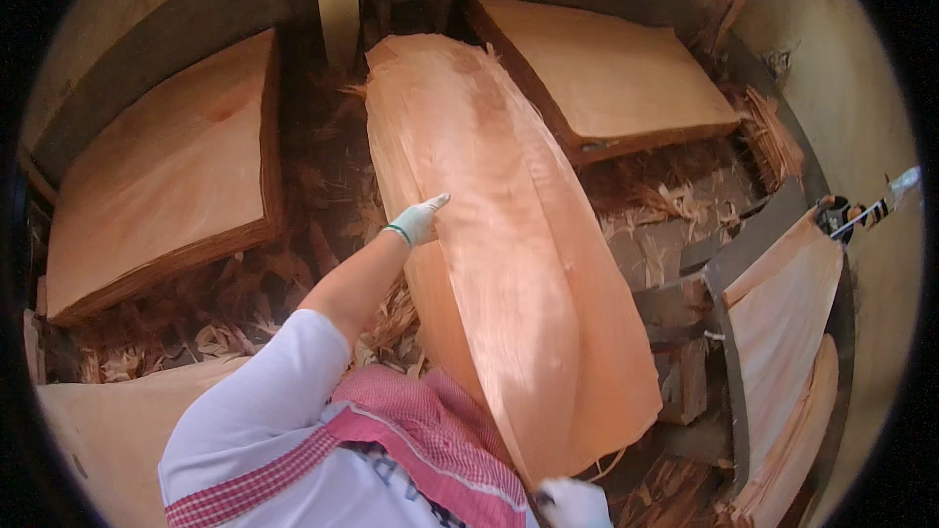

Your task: The person repairs wood veneer sheets by cutting out damaged sections with a utility knife, applying tape to secure patches, and smoothing the surface by hand and with a tool.

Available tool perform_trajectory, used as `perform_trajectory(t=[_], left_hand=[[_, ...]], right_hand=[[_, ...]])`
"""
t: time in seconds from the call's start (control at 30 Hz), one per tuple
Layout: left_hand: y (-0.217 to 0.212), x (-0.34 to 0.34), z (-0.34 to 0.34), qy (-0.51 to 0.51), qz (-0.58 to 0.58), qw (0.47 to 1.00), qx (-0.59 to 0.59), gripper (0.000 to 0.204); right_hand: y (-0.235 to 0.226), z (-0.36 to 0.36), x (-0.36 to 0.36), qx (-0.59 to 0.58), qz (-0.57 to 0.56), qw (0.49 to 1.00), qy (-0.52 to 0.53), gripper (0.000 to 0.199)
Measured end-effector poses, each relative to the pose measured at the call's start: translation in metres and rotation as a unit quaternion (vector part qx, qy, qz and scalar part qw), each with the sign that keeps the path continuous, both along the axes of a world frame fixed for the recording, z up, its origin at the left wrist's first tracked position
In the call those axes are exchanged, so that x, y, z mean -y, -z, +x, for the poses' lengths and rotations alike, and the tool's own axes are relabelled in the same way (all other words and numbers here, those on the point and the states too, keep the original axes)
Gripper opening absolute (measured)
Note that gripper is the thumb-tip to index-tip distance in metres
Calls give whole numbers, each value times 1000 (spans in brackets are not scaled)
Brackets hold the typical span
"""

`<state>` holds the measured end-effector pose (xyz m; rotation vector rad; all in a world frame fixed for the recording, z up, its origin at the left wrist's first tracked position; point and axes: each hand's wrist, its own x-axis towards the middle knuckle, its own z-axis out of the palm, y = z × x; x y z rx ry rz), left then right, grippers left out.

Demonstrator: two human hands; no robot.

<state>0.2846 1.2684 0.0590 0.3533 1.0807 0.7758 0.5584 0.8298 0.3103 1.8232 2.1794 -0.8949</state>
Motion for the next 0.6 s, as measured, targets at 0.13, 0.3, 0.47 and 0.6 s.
perform_trajectory(t=[0.13, 0.3, 0.47, 0.6], left_hand=[[-8, -41, -23, 41, 170, 983, -59, 19], [-102, -58, -171, -126, 252, 957, -68, 17], [-176, 12, -430, -348, 413, 842, -10, 27], [-218, 115, -595, -519, 328, 788, -55, 41]], right_hand=[[-68, -33, 6, 11, 65, 973, 219, 17], [-81, -81, -53, 60, 178, 957, 221, 18], [-40, -149, -179, 66, 182, 979, 58, 22], [-4, -244, -295, 55, 207, 966, -147, 30]])
